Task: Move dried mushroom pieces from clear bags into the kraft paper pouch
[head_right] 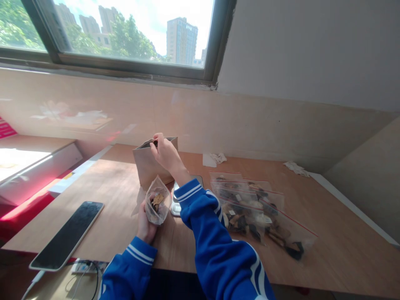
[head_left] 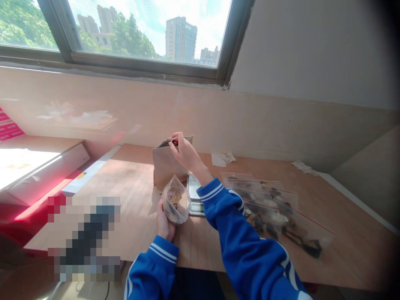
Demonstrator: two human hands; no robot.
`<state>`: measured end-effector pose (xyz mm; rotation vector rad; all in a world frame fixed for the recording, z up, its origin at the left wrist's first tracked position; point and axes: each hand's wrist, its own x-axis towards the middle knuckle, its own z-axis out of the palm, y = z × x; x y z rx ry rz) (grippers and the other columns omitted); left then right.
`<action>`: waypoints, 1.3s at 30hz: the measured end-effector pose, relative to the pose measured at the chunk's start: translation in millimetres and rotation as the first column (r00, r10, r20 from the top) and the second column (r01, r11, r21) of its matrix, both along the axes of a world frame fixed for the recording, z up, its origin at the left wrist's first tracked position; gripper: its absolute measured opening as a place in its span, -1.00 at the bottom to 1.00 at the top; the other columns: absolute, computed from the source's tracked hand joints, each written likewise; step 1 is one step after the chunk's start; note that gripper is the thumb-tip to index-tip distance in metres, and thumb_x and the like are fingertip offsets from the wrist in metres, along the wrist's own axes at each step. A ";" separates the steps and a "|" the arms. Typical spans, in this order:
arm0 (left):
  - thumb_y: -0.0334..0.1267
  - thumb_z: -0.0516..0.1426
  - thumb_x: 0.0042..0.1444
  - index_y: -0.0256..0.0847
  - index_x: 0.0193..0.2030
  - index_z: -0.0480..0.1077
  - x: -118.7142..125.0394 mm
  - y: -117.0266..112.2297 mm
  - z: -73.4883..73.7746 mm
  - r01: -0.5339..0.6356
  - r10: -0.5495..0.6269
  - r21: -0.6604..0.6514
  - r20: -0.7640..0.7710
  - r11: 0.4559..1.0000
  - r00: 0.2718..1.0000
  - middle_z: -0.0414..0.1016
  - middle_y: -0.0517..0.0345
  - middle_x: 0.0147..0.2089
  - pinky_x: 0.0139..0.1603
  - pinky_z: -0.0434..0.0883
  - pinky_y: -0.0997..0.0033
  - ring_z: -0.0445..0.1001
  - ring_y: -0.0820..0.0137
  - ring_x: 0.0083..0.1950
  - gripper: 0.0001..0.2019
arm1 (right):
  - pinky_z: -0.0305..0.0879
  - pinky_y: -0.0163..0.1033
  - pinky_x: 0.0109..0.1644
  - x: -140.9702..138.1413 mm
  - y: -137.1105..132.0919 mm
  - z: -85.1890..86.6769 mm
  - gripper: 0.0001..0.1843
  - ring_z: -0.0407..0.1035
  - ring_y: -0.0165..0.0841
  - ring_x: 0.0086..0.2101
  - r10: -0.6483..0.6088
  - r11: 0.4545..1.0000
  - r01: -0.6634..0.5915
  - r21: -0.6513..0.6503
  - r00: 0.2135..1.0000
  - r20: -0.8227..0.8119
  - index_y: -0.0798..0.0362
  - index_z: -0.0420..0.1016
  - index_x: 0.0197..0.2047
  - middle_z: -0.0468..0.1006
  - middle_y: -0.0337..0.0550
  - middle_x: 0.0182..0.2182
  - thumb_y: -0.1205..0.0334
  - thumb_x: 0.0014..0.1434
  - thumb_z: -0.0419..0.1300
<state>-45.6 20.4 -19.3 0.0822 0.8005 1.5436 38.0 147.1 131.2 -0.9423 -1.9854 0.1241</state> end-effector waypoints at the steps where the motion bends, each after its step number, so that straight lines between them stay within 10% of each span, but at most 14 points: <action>1: -0.26 0.06 0.09 -0.27 -0.19 0.48 0.1 -0.1 0.0 -0.002 0.002 0.009 -0.008 1.000 1.000 0.53 0.14 -0.37 -0.43 0.44 0.49 0.43 0.48 -0.48 -0.77 | 0.30 -0.21 -0.07 -0.1 0.7 -0.4 -0.77 0.38 -0.29 -0.20 -0.010 1.000 0.010 0.001 1.000 0.025 0.13 0.33 -0.04 0.49 -0.05 -0.21 0.23 0.34 -0.04; 9: -0.25 0.08 0.07 -0.25 -0.15 0.48 -0.9 0.1 -0.6 -0.016 0.015 -0.005 -0.091 1.000 0.996 0.53 0.13 -0.37 -0.50 0.39 0.53 0.43 0.51 -0.52 -0.75 | 0.16 -0.09 0.17 11.6 -33.5 10.4 -0.75 0.27 -0.26 0.01 -0.044 0.992 0.051 0.116 0.997 -0.056 0.09 0.42 -0.04 0.40 0.00 -0.03 0.29 0.32 -0.03; 12: -0.25 0.07 0.09 -0.25 -0.15 0.48 -1.0 1.1 -0.5 -0.017 0.015 -0.012 -0.126 1.000 0.992 0.54 0.13 -0.36 -0.51 0.39 0.54 0.44 0.50 -0.50 -0.76 | 0.29 -0.21 -0.01 26.5 -65.5 10.7 -0.75 0.37 -0.35 -0.14 0.091 0.992 -0.106 -0.073 0.978 -0.190 0.08 0.43 -0.16 0.48 -0.12 -0.21 0.36 0.29 -0.07; 16: -0.22 0.08 0.10 -0.24 -0.15 0.48 0.1 1.5 -1.9 -0.012 0.014 0.017 -0.092 1.000 0.996 0.54 0.13 -0.34 -0.49 0.39 0.54 0.47 0.48 -0.45 -0.76 | 0.33 -0.29 -0.13 42.4 -103.8 -5.0 -0.74 0.42 -0.41 -0.24 0.374 0.824 -0.359 -0.439 0.926 -0.054 0.07 0.48 -0.21 0.54 -0.19 -0.27 0.42 0.25 -0.04; 18: -0.19 0.09 0.11 -0.24 -0.13 0.48 0.4 1.1 -2.8 -0.006 0.009 0.037 -0.065 0.999 0.998 0.55 0.11 -0.30 -0.43 0.42 0.52 0.49 0.46 -0.40 -0.74 | 0.32 -0.24 -0.06 42.3 -115.4 -19.6 -0.73 0.41 -0.35 -0.17 0.446 0.788 -0.336 -0.516 0.889 0.101 0.09 0.50 -0.20 0.55 -0.13 -0.22 0.48 0.20 0.01; 24: -0.17 0.09 0.12 -0.27 -0.07 0.46 0.4 -1.0 -0.5 -0.004 0.007 0.050 -0.051 0.999 0.999 0.56 0.06 -0.22 -0.34 0.43 0.45 0.53 0.37 -0.30 -0.70 | 0.21 -0.09 0.17 26.7 -121.8 -56.3 -0.62 0.30 -0.22 0.01 0.309 0.900 -0.146 -0.410 0.878 0.365 0.18 0.43 -0.04 0.47 0.02 -0.07 0.60 0.08 0.06; 31: -0.11 0.11 0.14 -0.30 -0.17 0.47 0.3 -3.9 -2.1 0.046 -0.039 0.064 -0.100 0.997 0.994 0.53 0.16 -0.39 -0.49 0.35 0.52 0.44 0.46 -0.47 -0.71 | 0.28 -0.21 -0.10 31.6 -112.9 -51.3 -0.80 0.35 -0.29 -0.16 0.325 0.867 -0.168 -0.470 0.905 0.275 0.08 0.49 -0.31 0.48 -0.10 -0.22 0.50 0.17 0.09; 39: -0.07 0.09 0.18 -0.33 -0.13 0.48 3.8 -7.2 2.8 0.087 -0.066 0.087 -0.214 0.992 0.975 0.58 0.00 -0.23 -0.19 0.46 0.39 0.55 0.29 -0.21 -0.66 | 0.15 -0.31 -0.41 27.2 -112.4 -65.4 -0.95 0.22 -0.41 -0.47 0.332 0.797 -0.141 -0.588 0.915 0.231 0.10 0.36 -0.35 0.36 -0.27 -0.48 0.33 0.14 0.17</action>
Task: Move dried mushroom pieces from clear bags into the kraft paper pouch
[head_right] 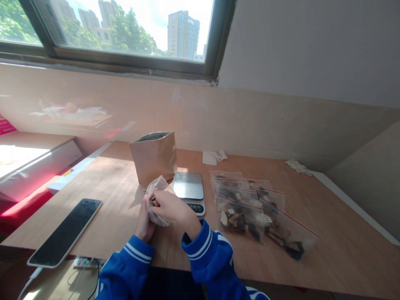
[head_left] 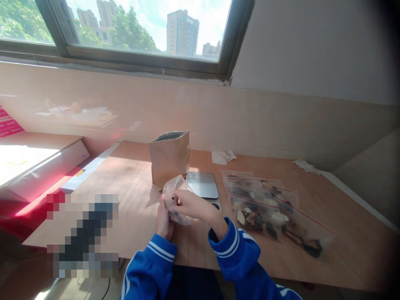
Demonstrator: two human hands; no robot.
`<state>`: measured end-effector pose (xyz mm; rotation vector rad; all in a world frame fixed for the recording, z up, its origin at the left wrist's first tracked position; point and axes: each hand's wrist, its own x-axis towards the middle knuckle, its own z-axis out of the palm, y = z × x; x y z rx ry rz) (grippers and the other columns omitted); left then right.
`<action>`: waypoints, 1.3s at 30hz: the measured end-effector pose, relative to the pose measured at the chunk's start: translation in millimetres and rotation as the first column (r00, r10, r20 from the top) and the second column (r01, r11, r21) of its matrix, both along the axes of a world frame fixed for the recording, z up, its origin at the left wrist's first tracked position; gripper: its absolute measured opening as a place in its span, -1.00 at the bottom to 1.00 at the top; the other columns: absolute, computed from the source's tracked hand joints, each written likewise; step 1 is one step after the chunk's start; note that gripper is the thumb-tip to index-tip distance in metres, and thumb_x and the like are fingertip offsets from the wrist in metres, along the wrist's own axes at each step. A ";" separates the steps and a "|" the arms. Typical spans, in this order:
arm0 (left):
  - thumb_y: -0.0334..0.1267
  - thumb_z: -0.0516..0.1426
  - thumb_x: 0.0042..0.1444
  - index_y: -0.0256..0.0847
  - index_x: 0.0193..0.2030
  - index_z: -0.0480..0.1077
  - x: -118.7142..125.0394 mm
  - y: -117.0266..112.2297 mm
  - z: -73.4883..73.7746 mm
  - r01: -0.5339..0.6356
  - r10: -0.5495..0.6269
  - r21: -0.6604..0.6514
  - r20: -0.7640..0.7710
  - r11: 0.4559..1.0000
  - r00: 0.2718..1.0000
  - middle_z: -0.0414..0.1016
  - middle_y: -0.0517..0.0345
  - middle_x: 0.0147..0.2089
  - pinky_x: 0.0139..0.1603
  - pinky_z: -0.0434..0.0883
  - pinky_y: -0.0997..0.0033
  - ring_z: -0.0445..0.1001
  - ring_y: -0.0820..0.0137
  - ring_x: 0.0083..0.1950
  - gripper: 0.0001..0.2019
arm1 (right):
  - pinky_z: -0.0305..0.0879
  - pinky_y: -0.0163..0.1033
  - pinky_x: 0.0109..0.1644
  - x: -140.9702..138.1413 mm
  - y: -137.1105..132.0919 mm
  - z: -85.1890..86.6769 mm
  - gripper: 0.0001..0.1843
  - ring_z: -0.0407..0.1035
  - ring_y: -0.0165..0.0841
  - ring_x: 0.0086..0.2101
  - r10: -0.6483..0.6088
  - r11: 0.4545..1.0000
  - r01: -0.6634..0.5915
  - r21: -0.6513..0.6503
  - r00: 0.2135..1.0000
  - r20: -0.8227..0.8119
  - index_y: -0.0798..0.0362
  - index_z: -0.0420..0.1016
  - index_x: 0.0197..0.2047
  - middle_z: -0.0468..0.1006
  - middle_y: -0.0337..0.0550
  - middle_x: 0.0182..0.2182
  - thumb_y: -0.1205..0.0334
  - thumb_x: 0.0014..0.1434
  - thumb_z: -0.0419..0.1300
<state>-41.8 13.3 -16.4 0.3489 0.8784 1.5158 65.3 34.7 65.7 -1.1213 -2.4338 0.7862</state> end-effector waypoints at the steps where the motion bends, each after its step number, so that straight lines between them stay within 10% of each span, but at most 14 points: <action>1: -0.07 0.08 0.19 -0.34 -0.10 0.48 0.2 -0.4 1.1 0.011 -0.011 -0.003 0.007 1.000 1.000 0.58 -0.04 -0.20 -0.17 0.46 0.38 0.55 0.27 -0.19 -0.64 | 0.19 -0.29 -0.37 -0.9 0.1 -3.9 -0.90 0.24 -0.38 -0.43 -0.036 0.999 0.036 0.039 0.999 0.011 0.11 0.35 -0.32 0.36 -0.24 -0.43 0.30 0.12 0.21; 13: -0.05 0.05 0.23 -0.25 0.09 0.44 -0.6 -0.3 -1.0 0.015 -0.018 0.044 0.078 0.999 0.997 0.52 -0.08 0.06 0.01 0.44 0.38 0.49 0.22 0.08 -0.58 | 0.28 -0.03 0.02 -2.6 -3.6 -13.0 -0.69 0.25 -0.16 -0.11 0.033 0.979 -0.047 0.199 0.997 0.072 0.14 0.37 -0.15 0.38 -0.01 -0.15 0.26 0.04 0.31; 27: -0.06 0.07 0.22 -0.29 0.06 0.47 0.8 -1.1 -3.7 -0.044 0.043 0.064 0.010 0.997 0.999 0.54 0.00 0.04 0.09 0.40 0.39 0.42 0.19 0.17 -0.59 | 0.29 -0.04 -0.06 -12.3 -11.3 -9.8 -0.83 0.26 -0.13 -0.14 -0.024 0.990 -0.001 0.141 0.985 0.170 0.13 0.36 -0.27 0.41 0.04 -0.21 0.29 0.04 0.23; 39: -0.11 -0.01 0.26 -0.29 0.00 0.48 0.5 1.1 1.3 -0.052 0.051 0.021 0.060 0.998 0.997 0.58 -0.02 -0.08 -0.06 0.46 0.43 0.53 0.28 -0.02 -0.63 | 0.21 -0.29 -0.27 -5.5 -6.6 -3.3 -0.79 0.30 -0.34 -0.33 0.014 1.000 -0.011 0.022 0.992 -0.123 0.05 0.35 -0.29 0.45 -0.20 -0.34 0.51 0.00 0.12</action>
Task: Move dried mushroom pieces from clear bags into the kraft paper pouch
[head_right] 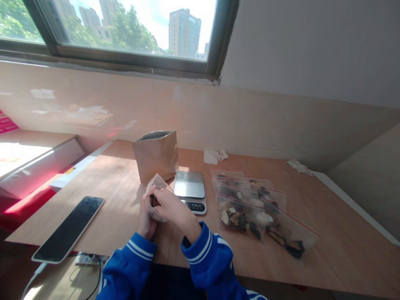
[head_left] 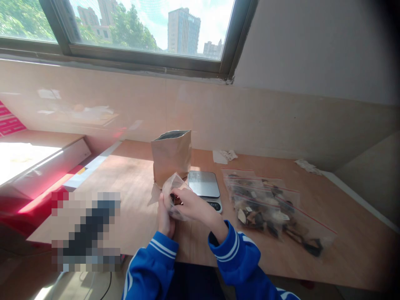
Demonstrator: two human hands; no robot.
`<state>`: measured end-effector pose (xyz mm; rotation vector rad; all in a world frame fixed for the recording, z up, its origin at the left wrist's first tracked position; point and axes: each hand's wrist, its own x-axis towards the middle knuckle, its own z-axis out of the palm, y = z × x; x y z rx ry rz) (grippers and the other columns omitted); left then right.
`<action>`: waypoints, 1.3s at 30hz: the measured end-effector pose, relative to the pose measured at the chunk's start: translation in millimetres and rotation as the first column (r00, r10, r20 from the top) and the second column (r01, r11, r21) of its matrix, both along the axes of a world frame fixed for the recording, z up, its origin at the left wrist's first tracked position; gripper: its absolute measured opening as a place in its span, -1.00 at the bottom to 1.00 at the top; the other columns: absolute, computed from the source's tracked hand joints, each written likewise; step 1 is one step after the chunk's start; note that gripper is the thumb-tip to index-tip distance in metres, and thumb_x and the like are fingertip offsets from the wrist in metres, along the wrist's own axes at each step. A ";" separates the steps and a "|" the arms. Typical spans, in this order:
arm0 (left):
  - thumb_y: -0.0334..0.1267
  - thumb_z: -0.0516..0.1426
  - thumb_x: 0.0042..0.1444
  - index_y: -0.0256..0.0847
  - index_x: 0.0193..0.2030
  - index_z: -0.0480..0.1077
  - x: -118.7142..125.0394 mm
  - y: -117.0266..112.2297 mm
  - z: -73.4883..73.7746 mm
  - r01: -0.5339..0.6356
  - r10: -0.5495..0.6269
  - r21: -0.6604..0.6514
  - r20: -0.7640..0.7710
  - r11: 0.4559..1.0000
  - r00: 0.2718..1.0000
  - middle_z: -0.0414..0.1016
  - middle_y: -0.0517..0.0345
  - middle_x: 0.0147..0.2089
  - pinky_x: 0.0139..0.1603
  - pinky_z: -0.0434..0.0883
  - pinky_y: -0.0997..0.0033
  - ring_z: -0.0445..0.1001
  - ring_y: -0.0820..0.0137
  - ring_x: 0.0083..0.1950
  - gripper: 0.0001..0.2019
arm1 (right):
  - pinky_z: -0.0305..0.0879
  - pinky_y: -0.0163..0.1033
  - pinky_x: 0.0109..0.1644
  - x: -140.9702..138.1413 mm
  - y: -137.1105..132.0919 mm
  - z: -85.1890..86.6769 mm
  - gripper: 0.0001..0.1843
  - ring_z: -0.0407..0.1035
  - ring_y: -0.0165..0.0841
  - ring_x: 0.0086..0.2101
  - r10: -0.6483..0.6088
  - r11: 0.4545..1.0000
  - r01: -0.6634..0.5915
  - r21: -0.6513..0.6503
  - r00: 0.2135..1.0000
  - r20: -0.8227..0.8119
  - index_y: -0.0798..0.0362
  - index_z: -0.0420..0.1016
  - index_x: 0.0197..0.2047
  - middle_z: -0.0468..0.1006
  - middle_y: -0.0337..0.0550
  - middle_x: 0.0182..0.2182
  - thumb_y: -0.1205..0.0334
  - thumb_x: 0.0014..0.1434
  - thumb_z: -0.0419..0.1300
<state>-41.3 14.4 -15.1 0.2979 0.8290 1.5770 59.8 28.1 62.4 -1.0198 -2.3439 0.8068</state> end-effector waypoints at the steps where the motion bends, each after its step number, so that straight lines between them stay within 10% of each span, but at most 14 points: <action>1: -0.12 -0.01 0.26 -0.30 -0.03 0.49 0.1 0.4 -0.1 0.003 -0.002 -0.009 0.020 1.000 1.000 0.59 -0.03 -0.12 -0.08 0.47 0.42 0.54 0.28 -0.06 -0.63 | 0.21 -0.29 -0.27 0.7 1.1 0.9 -0.77 0.31 -0.35 -0.33 0.001 1.000 -0.002 -0.014 0.999 -0.043 0.05 0.36 -0.27 0.46 -0.21 -0.34 0.52 0.01 0.11; 11: -0.08 0.05 0.16 -0.24 0.03 0.47 -1.1 2.7 -0.7 0.071 -0.073 0.046 0.065 0.996 0.995 0.56 -0.07 -0.03 -0.28 0.48 0.34 0.54 0.21 -0.15 -0.60 | 0.35 -0.26 -0.21 4.3 9.8 3.9 -0.76 0.43 -0.37 -0.30 -0.190 0.961 0.089 -0.261 0.899 -0.394 0.04 0.46 -0.18 0.53 -0.22 -0.30 0.42 0.05 0.16; 19: -0.09 -0.04 0.21 -0.23 0.13 0.36 -6.4 3.2 -5.5 0.074 -0.075 -0.068 -0.012 0.995 0.997 0.45 -0.08 0.13 -0.36 0.41 0.43 0.51 0.39 -0.29 -0.57 | 0.40 -0.23 -0.07 12.9 28.8 14.9 -0.70 0.47 -0.34 -0.18 -0.361 0.927 0.119 -0.357 0.550 -0.753 0.03 0.41 -0.17 0.57 -0.12 -0.20 0.20 0.01 0.32; 24: -0.10 -0.02 0.20 -0.25 0.13 0.35 -6.1 2.7 -4.3 0.091 -0.092 -0.063 -0.017 0.994 0.996 0.46 -0.08 0.12 -0.37 0.40 0.44 0.50 0.40 -0.31 -0.56 | 0.37 -0.25 -0.01 11.4 60.0 48.1 -0.69 0.45 -0.36 -0.12 -0.222 0.975 0.075 -0.211 0.433 -0.874 0.00 0.37 -0.13 0.56 -0.13 -0.16 0.14 0.07 0.31; 31: -0.09 0.01 0.17 -0.20 0.12 0.38 -6.2 1.8 -4.7 0.084 -0.085 -0.076 -0.013 0.994 0.996 0.47 -0.03 0.11 -0.36 0.41 0.43 0.49 0.40 -0.28 -0.57 | 0.36 -0.26 -0.02 -9.6 128.2 98.0 -0.75 0.43 -0.38 -0.15 0.004 0.971 0.196 0.141 0.570 -0.822 -0.05 0.28 -0.12 0.50 -0.19 -0.16 0.16 0.16 0.22; 39: -0.09 0.03 0.16 -0.34 0.17 0.31 -3.7 1.2 1.3 0.146 -0.140 -0.082 0.072 0.986 0.987 0.51 0.05 -0.41 -0.50 0.39 0.43 0.37 0.46 -0.57 -0.50 | 0.29 -0.31 -0.06 -16.5 142.1 65.6 -0.84 0.37 -0.41 -0.22 0.026 0.930 0.210 0.301 0.781 -0.624 0.01 0.24 -0.15 0.43 -0.20 -0.26 0.36 0.18 0.04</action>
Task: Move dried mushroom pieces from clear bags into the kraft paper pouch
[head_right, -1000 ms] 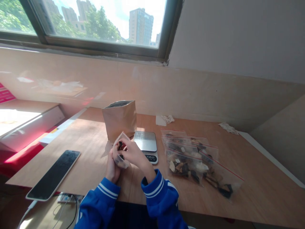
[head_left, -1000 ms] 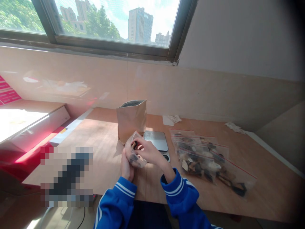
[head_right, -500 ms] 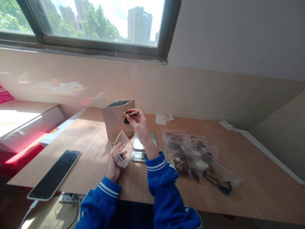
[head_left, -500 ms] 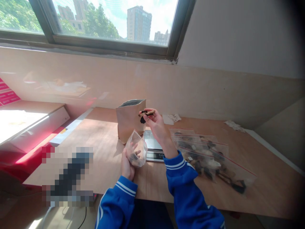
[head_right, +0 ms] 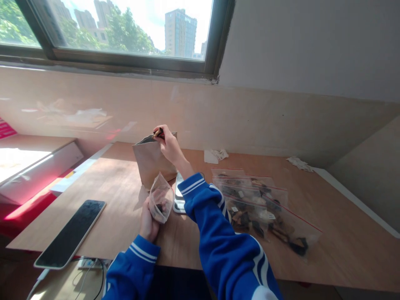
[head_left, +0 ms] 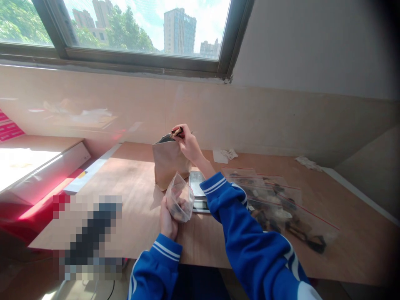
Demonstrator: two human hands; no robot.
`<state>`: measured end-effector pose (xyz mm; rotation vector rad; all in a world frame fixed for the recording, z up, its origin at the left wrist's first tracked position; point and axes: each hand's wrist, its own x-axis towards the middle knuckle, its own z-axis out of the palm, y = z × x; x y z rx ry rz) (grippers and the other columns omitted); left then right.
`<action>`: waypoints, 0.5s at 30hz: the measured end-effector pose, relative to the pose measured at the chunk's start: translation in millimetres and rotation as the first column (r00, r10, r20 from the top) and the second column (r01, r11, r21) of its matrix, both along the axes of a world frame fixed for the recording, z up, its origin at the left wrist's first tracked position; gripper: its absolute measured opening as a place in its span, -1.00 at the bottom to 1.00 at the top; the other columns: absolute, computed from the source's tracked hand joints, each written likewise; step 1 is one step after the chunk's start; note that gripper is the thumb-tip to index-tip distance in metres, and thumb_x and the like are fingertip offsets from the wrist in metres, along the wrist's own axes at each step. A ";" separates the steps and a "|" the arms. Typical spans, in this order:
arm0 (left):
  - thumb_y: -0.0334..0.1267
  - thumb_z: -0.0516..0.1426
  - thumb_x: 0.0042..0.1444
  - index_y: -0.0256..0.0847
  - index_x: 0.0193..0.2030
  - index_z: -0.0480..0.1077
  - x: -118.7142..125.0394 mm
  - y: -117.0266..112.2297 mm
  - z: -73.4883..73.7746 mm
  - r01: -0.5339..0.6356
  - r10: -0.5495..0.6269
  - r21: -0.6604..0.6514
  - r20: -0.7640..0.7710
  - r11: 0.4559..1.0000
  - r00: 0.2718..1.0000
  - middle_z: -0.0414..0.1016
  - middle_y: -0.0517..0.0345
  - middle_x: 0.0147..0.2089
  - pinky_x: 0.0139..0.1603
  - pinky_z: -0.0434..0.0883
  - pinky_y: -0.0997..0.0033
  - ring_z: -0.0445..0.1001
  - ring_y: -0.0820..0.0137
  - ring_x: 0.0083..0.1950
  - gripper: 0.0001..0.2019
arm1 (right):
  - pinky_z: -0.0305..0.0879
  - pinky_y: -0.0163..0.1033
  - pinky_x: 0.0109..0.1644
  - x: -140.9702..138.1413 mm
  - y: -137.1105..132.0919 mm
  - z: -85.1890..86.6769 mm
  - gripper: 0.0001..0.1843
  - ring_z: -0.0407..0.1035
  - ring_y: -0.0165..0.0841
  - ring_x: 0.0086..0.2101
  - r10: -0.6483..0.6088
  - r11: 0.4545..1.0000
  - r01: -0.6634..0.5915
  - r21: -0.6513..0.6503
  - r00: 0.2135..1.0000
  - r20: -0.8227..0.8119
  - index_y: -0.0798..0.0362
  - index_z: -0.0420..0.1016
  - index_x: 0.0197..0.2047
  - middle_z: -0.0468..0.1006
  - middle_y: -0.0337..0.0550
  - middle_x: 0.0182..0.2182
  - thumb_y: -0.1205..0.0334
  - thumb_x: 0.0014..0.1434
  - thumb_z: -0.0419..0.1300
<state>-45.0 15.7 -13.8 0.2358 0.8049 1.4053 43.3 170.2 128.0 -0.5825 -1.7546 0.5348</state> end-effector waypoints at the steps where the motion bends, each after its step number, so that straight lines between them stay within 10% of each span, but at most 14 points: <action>1: -0.10 0.02 0.16 -0.34 0.18 0.30 -0.1 0.5 -0.6 0.004 -0.004 -0.002 -0.002 1.000 1.000 0.50 0.06 -0.43 -0.50 0.39 0.43 0.37 0.45 -0.57 -0.50 | 0.28 -0.31 -0.06 0.8 -1.7 -1.8 -0.84 0.37 -0.41 -0.21 -0.004 1.000 0.004 -0.006 1.000 0.004 0.01 0.23 -0.14 0.43 -0.20 -0.25 0.36 0.18 0.03; 15: -0.20 0.02 0.16 -0.28 0.12 0.36 1.1 0.9 -2.0 -0.068 0.068 0.013 0.016 0.998 0.998 0.57 -0.01 -0.19 -0.50 0.41 0.46 0.48 0.42 -0.45 -0.59 | 0.21 -0.20 -0.15 1.7 -20.1 3.5 -0.82 0.26 -0.28 -0.29 -0.127 0.988 0.095 0.118 0.943 0.308 0.03 0.22 -0.21 0.39 -0.14 -0.32 0.43 0.11 -0.06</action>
